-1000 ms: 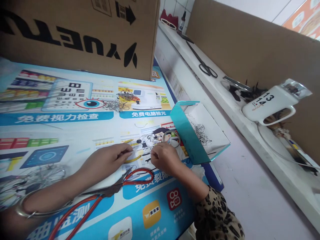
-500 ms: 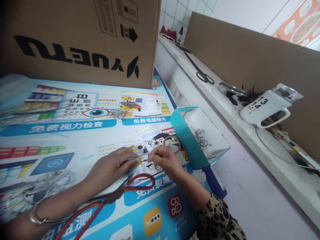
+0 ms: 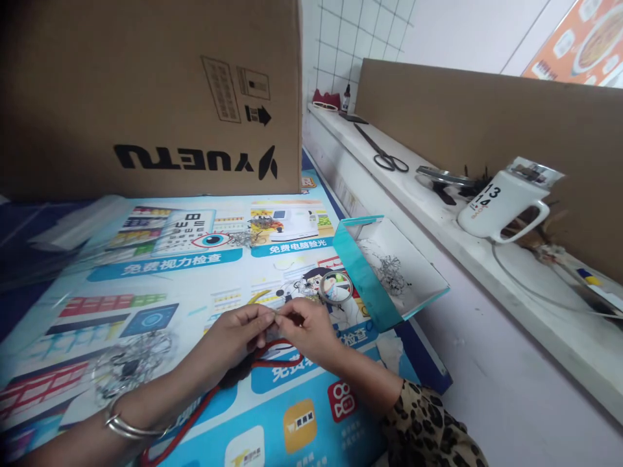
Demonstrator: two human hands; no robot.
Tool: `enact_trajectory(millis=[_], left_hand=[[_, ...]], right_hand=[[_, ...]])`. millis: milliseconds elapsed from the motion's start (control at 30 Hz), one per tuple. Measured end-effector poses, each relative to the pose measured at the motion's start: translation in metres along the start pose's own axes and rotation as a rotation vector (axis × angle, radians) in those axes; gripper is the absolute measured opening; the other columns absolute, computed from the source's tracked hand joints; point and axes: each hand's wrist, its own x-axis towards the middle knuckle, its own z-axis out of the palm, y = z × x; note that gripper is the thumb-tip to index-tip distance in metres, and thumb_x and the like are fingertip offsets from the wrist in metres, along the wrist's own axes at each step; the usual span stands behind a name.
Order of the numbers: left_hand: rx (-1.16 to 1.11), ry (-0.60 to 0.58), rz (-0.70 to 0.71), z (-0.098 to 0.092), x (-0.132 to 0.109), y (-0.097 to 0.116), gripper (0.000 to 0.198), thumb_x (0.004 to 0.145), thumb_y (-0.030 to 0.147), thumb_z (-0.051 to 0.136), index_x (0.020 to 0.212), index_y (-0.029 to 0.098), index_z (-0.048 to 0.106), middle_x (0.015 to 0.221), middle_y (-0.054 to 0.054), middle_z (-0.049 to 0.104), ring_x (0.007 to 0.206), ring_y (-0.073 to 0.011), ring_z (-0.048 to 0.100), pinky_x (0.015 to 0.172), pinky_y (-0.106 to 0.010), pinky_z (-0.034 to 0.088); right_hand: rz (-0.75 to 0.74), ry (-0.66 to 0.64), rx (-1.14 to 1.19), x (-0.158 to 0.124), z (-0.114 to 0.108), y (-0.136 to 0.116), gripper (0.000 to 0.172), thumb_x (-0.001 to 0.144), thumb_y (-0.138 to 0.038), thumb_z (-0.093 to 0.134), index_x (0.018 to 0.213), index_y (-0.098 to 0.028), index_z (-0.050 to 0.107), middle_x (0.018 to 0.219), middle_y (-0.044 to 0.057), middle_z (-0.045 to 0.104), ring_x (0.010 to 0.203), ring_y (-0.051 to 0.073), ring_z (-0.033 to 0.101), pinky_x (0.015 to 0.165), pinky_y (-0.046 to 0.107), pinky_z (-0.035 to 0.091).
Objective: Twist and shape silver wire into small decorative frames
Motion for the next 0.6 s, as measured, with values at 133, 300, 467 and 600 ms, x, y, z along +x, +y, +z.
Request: enact_trajectory(millis=[133,300,467,600], left_hand=[[0.156,0.008,0.113,0.006,-0.007,0.009,0.022,0.081,0.036,0.042,0.070,0.018,0.050,0.054,0.005,0.047,0.050,-0.0107,0.044,0.047,-0.021,0.033],[0.490,0.064,0.233,0.011,-0.026,0.008,0.020,0.080,0.029,0.042,0.063,0.019,0.048,0.058,0.003,0.048,0.059,-0.0143,0.044,0.054,-0.024,0.033],[0.314,0.181,0.205,0.024,-0.045,-0.014,0.019,0.081,0.034,0.045,0.071,0.019,0.050,0.064,0.002,0.050,0.061,-0.0142,0.044,0.056,-0.023,0.035],[0.080,0.252,0.119,0.038,-0.060,-0.026,0.020,0.083,0.038,0.046,0.079,0.019,0.051,0.061,0.004,0.046,0.055,-0.0116,0.039,0.050,-0.020,0.033]], right_hand=[[0.015,-0.034,-0.009,-0.008,-0.001,0.000,0.013,0.080,-0.029,0.053,0.077,-0.016,0.056,0.067,-0.002,0.054,0.060,0.009,0.048,0.055,0.019,0.039],[-0.043,-0.121,-0.040,-0.021,-0.004,0.001,0.011,0.081,-0.027,0.052,0.081,-0.017,0.056,0.070,-0.002,0.057,0.063,0.009,0.050,0.057,0.019,0.039],[-0.121,-0.123,-0.123,-0.033,0.001,0.002,0.007,0.081,-0.022,0.051,0.078,-0.018,0.056,0.068,-0.003,0.057,0.062,0.009,0.051,0.057,0.019,0.037],[-0.165,-0.108,-0.137,-0.041,0.007,0.000,0.007,0.082,-0.020,0.050,0.079,-0.018,0.056,0.071,-0.002,0.058,0.067,0.009,0.052,0.061,0.019,0.038]])
